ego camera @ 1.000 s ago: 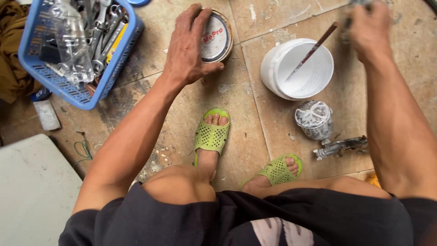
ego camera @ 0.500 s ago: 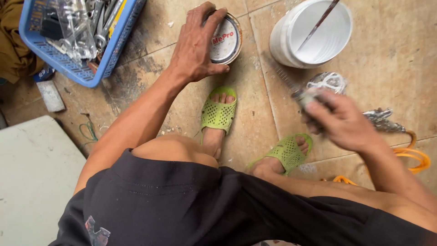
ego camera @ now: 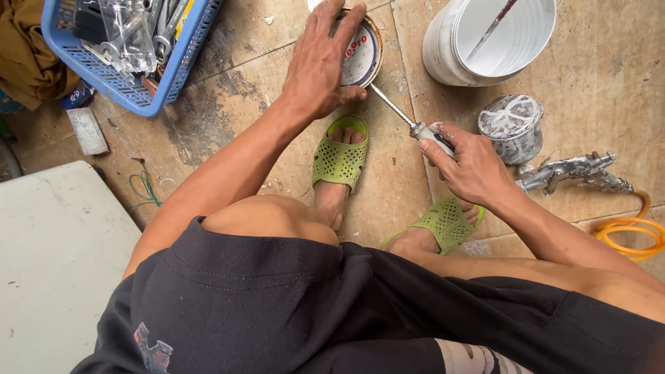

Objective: Mixing paint components by opening cans with a screwdriver, pouring them into a bucket, and stirring.

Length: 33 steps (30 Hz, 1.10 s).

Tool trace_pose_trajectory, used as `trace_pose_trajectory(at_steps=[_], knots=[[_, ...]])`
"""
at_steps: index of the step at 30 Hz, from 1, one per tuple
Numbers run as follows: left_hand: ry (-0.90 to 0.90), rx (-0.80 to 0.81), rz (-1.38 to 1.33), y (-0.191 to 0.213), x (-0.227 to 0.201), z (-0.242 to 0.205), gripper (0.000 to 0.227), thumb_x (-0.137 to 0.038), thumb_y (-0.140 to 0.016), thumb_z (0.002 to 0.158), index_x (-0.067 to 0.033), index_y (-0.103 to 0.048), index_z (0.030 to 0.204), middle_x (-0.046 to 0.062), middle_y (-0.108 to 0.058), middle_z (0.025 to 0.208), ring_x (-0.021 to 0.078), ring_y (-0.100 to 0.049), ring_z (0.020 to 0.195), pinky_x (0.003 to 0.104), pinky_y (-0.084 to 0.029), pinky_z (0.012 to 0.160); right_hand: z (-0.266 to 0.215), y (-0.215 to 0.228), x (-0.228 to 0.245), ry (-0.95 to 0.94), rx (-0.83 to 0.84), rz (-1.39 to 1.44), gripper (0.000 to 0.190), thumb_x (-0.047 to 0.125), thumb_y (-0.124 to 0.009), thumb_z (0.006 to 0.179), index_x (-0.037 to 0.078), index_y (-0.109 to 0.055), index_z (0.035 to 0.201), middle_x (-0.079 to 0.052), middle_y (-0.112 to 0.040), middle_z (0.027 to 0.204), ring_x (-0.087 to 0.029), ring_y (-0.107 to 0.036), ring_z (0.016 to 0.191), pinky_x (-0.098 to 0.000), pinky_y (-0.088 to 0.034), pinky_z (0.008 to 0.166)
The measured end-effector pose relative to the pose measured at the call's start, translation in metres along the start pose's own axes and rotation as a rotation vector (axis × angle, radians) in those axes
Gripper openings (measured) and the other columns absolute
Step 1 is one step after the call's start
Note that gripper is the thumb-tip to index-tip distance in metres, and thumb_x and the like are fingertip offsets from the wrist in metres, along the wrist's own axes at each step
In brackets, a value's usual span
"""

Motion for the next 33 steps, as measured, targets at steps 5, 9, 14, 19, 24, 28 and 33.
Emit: trace_pose_trajectory(at_steps=[5,9,14,19,24,28,33], knots=[[0.005,0.052,0.089,-0.007,0.0,-0.001,0.133,-0.048,-0.108,0.073,-0.0217,-0.016,0.166,0.018,-0.011,0.169,0.0492,-0.021,0.153,0.068,-0.033,0.119,-0.004,0.001,0.018,-0.161,0.173,0.425,0.033,0.038,-0.049,0.11,0.012,-0.055,0.09,-0.003,-0.064,0.075,-0.014,-0.057,0.053,-0.0286,-0.044,0.052],[0.008,0.07,0.096,-0.003,0.0,-0.002,0.132,-0.048,-0.107,0.075,-0.0233,-0.013,0.166,0.018,-0.01,0.169,0.0494,-0.019,0.153,0.068,-0.031,0.12,-0.001,-0.002,0.022,-0.215,0.228,0.668,0.029,0.034,-0.046,0.111,0.007,-0.054,0.104,-0.012,-0.061,0.075,-0.02,-0.053,0.051,-0.0348,-0.048,0.048],[-0.074,0.012,0.115,0.0,-0.001,0.001,0.128,-0.047,-0.107,0.067,-0.0162,-0.027,0.162,0.022,-0.023,0.162,0.0515,-0.028,0.146,0.066,-0.04,0.113,0.0,0.012,0.04,-0.262,0.294,0.596,0.036,0.039,-0.041,0.11,0.006,-0.054,0.102,-0.013,-0.063,0.077,-0.021,-0.051,0.047,-0.0317,-0.041,0.041],[-0.08,0.002,0.16,-0.003,0.0,0.008,0.126,-0.046,-0.107,0.063,-0.0196,-0.031,0.16,0.021,-0.023,0.158,0.0486,-0.033,0.141,0.066,-0.045,0.108,0.021,-0.023,0.005,-0.24,0.354,0.832,0.042,0.035,-0.04,0.111,0.004,-0.067,0.122,-0.008,-0.054,0.064,-0.015,-0.045,0.041,-0.0291,-0.041,0.034],[-0.125,-0.074,0.161,-0.01,0.011,0.009,0.13,-0.048,-0.112,0.054,-0.0213,-0.036,0.156,0.022,-0.029,0.152,0.0434,-0.039,0.132,0.065,-0.053,0.1,0.047,-0.076,-0.036,-0.189,0.624,1.344,0.053,0.046,-0.035,0.111,-0.001,-0.058,0.124,-0.005,-0.043,0.055,-0.011,-0.034,0.034,-0.0259,-0.029,0.029],[-0.159,-0.047,0.131,0.009,0.001,0.012,0.122,-0.045,-0.11,0.058,-0.0152,-0.039,0.153,0.024,-0.031,0.149,0.0421,-0.039,0.128,0.058,-0.057,0.093,0.049,-0.072,-0.033,-0.115,0.411,1.085,0.046,0.038,-0.038,0.111,0.001,-0.063,0.121,-0.007,-0.054,0.06,-0.014,-0.046,0.039,-0.0267,-0.041,0.032],[-0.11,0.041,0.095,0.018,-0.008,0.006,0.112,-0.045,-0.105,0.067,-0.0173,-0.038,0.153,0.021,-0.031,0.148,0.0427,-0.037,0.129,0.057,-0.059,0.089,0.031,-0.045,-0.004,-0.062,0.11,0.578,0.046,0.045,-0.045,0.107,0.005,-0.065,0.095,-0.009,-0.063,0.064,-0.017,-0.054,0.045,-0.0309,-0.047,0.043]])
Point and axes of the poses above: each hand's wrist, its own z-axis towards the middle knuckle, its own y-axis out of the back of the hand, x = y × z, the point moved 1 cm from there along z, towards the middle knuckle
